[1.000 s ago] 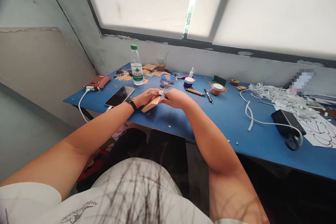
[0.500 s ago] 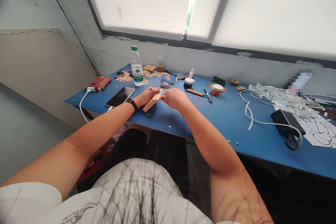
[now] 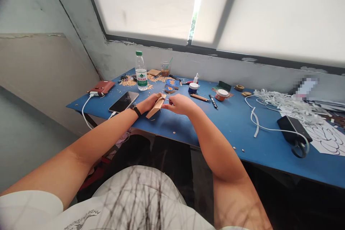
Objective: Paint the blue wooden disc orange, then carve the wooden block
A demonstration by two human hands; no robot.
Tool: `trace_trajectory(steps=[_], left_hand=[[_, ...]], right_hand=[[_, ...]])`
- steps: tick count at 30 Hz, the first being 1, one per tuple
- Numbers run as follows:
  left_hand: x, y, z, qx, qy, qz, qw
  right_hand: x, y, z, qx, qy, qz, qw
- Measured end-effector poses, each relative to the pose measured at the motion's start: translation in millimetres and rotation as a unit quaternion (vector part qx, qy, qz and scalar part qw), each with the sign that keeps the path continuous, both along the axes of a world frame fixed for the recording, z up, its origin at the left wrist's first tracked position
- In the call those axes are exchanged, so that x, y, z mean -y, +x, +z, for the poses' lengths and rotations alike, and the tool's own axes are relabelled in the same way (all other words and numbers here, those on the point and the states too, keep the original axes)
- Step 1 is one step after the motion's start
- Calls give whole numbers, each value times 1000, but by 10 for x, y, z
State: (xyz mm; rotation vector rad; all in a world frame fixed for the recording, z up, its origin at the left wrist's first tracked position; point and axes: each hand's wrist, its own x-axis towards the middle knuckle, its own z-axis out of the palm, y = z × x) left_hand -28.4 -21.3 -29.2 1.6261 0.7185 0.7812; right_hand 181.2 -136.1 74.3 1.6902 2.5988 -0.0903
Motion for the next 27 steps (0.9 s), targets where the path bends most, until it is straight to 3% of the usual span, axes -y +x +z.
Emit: trace_trajectory(steps=[6,11,18,27], left_hand=[[-6,-47,-16,27,-29,9,999],[52,-75,16,12,7,-8,1000],[79,-88,51,-25,37,7,999],[-3,-89,18,-50,11,39,998]], right_hand=[[33,-53,-30,14,19,37,999],[36,-81,-13,54,23,-12,998],[6,-77,-30,36,23,-47,998],[70,-151,13,42,22,-109,993]])
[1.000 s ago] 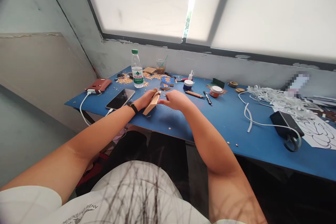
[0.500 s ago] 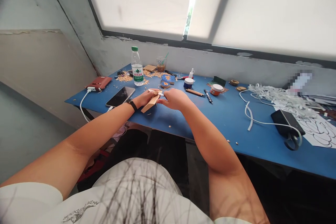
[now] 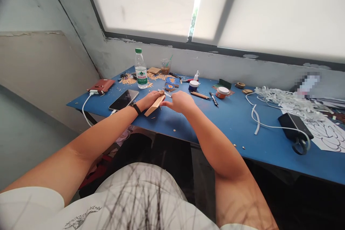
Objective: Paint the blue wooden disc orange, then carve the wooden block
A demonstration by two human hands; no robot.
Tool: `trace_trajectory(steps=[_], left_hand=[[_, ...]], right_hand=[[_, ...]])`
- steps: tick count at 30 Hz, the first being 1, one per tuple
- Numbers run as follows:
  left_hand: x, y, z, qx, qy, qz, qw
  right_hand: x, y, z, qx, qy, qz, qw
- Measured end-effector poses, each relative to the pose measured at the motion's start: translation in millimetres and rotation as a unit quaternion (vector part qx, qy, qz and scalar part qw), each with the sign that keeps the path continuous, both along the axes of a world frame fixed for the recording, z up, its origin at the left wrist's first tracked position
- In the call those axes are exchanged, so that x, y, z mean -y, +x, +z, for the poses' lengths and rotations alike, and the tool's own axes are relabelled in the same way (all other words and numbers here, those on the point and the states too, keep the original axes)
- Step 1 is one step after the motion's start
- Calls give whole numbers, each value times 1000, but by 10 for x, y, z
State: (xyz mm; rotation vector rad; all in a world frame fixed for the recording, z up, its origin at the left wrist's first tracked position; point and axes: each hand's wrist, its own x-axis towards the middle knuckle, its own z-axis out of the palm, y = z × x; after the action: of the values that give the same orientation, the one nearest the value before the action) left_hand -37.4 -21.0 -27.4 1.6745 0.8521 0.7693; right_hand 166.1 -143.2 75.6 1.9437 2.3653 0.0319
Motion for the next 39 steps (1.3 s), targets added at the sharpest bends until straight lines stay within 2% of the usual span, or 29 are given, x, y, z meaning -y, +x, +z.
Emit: trace_trajectory(steps=[6,11,16,22,30,35,39], left_hand=[[37,105,-2,42,-54,-4,998],[102,70,35,54,-19,-34,998],[141,20,72,38,15,-63,997],[158,5,102,28,38,-63,997],[160,0,130,15,33,-18,999],[122,39,88,11,23,19,999],[95,32,51,5,55,10,998]], right_hand=[[31,50,35,-7,-11,80,997],[51,69,37,-8,-26,110,994],[38,38,50,14,-30,92,995],[25,17,24,28,-30,64,997],[66,-32,-19,31,7,39,999],[2,-8,-44,12,3,-10,1000],[-48,52,-41,2,-2,-7,1000]])
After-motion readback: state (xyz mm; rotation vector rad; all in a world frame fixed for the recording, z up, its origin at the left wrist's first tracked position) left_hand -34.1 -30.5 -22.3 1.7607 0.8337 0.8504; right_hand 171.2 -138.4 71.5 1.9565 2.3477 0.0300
